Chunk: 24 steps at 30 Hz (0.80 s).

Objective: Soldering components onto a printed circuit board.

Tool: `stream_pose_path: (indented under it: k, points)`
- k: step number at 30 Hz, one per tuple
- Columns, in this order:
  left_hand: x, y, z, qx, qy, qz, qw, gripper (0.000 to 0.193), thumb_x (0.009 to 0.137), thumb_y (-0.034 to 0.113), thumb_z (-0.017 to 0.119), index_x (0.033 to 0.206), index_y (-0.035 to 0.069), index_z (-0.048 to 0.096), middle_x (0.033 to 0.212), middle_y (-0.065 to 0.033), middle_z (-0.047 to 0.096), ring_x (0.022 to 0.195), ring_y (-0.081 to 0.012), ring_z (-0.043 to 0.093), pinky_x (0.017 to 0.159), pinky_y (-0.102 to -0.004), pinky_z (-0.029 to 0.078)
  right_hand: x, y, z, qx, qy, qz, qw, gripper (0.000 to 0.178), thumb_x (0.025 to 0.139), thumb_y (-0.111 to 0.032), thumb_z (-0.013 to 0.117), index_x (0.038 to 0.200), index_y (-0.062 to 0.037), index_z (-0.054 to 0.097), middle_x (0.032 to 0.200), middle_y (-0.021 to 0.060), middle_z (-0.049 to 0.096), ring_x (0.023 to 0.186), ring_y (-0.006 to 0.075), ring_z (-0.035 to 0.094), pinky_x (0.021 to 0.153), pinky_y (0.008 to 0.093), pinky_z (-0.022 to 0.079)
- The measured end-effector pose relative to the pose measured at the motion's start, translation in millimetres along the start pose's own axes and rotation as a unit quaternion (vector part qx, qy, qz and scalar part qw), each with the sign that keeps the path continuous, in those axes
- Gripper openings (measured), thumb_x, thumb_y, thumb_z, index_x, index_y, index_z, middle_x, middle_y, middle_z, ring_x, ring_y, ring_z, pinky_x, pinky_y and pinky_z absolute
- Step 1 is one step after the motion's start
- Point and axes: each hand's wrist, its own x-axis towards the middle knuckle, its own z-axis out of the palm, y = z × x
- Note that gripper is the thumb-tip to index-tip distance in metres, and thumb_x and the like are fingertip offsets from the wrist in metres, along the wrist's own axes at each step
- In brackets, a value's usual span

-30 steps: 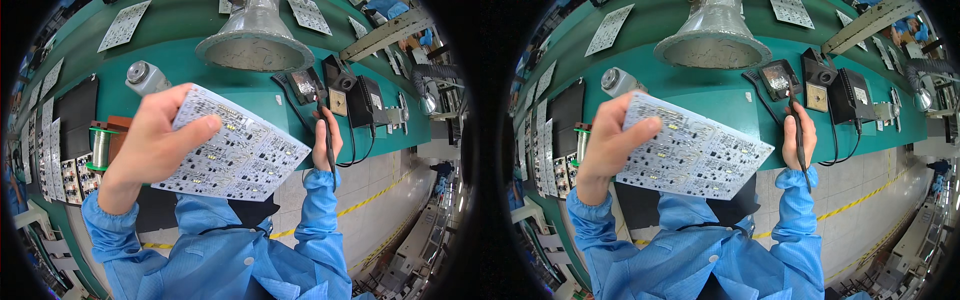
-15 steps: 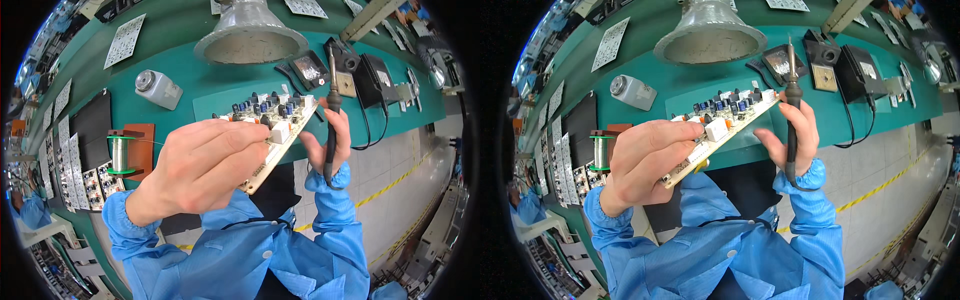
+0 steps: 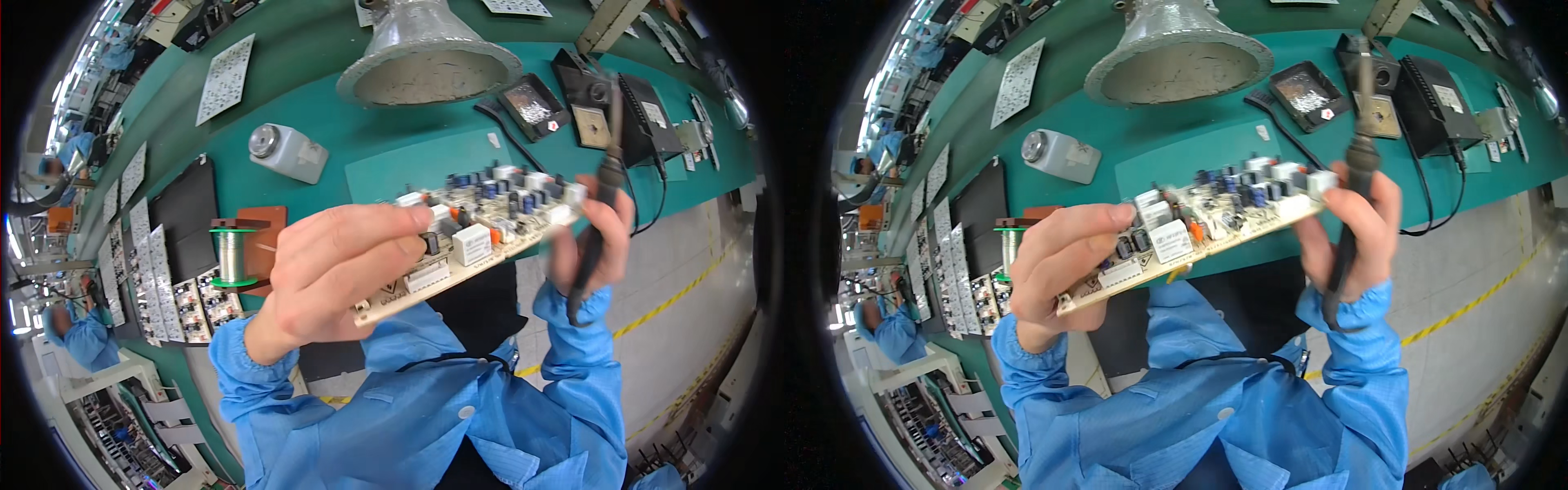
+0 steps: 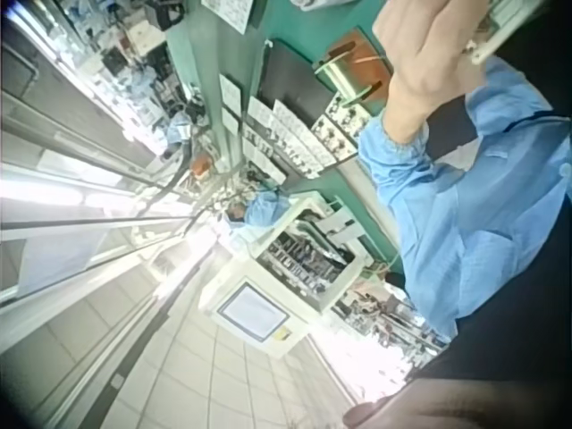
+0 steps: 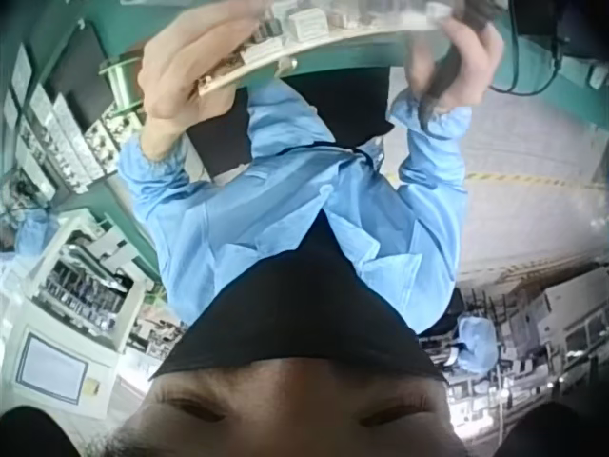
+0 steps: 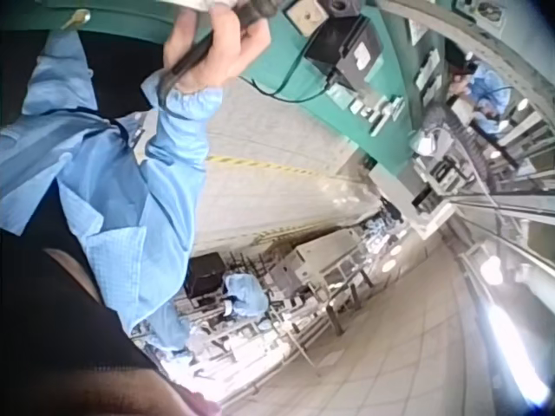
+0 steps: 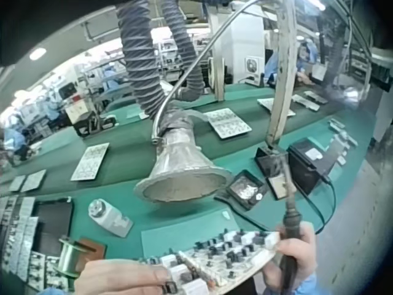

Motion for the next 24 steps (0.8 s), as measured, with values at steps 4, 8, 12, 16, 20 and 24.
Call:
stream_pose_path:
  k: [4,8,12,16,20,24]
  points:
    - [-17,-10,-4,0.004,-0.007,-0.035,0.999,0.042,0.065,-0.001,0.075,0.104,-0.010,0.062,0.104,-0.0267,0.066,0.088,-0.0349,0.069,0.074,-0.0370,0.058,-4,-17,-12,-0.011,0.043,-0.004,0.999,0.052,0.075,0.001,0.079,0.116,-0.0099,0.049,0.117,0.0245,0.054,0.105,0.0346,0.060,0.089,0.0448,0.053]
    - [-30,-20,4,0.014,0.041,-0.064,0.997,0.051,0.062,-0.007,0.074,0.111,-0.011,0.059,0.106,-0.0265,0.066,0.096,-0.0367,0.068,0.080,-0.0377,0.057,-19,-27,-18,0.076,0.065,0.084,0.991,0.056,0.075,-0.002,0.079,0.120,-0.0159,0.048,0.119,0.0228,0.053,0.109,0.0366,0.058,0.091,0.0482,0.053]
    - [-32,-15,5,-0.011,0.046,-0.095,0.994,0.048,0.065,-0.007,0.075,0.110,-0.010,0.058,0.107,-0.0268,0.066,0.096,-0.0387,0.068,0.081,-0.0399,0.056,-22,-28,-23,0.053,0.086,0.059,0.993,0.054,0.080,-0.009,0.077,0.123,-0.0196,0.045,0.115,0.0203,0.055,0.108,0.0376,0.056,0.092,0.0525,0.050]
    - [-29,5,-14,-0.134,0.020,-0.090,0.987,0.030,0.070,-0.007,0.069,0.098,-0.010,0.056,0.101,-0.0288,0.065,0.087,-0.0396,0.068,0.076,-0.0441,0.057,-12,-25,-21,0.191,0.090,0.105,0.972,0.043,0.092,-0.027,0.062,0.130,-0.0172,0.043,0.117,0.0242,0.055,0.108,0.0390,0.054,0.094,0.0546,0.046]
    - [-29,29,-43,-0.153,0.133,-0.126,0.971,0.020,0.081,-0.002,0.064,0.098,-0.007,0.054,0.094,-0.0266,0.066,0.082,-0.0341,0.069,0.071,-0.0403,0.058,-5,-7,-7,0.106,0.103,-0.063,0.987,0.040,0.095,-0.023,0.056,0.132,-0.0128,0.042,0.124,0.0277,0.053,0.112,0.0387,0.054,0.098,0.0548,0.042]
    - [-41,22,-108,0.152,0.338,-0.204,0.906,0.013,0.094,0.003,0.053,0.106,-0.003,0.056,0.103,-0.0165,0.065,0.090,-0.0210,0.065,0.079,-0.0329,0.053,-11,9,-4,0.108,0.084,-0.023,0.990,0.037,0.095,-0.017,0.055,0.130,-0.0094,0.044,0.126,0.0270,0.053,0.114,0.0370,0.054,0.098,0.0529,0.042]
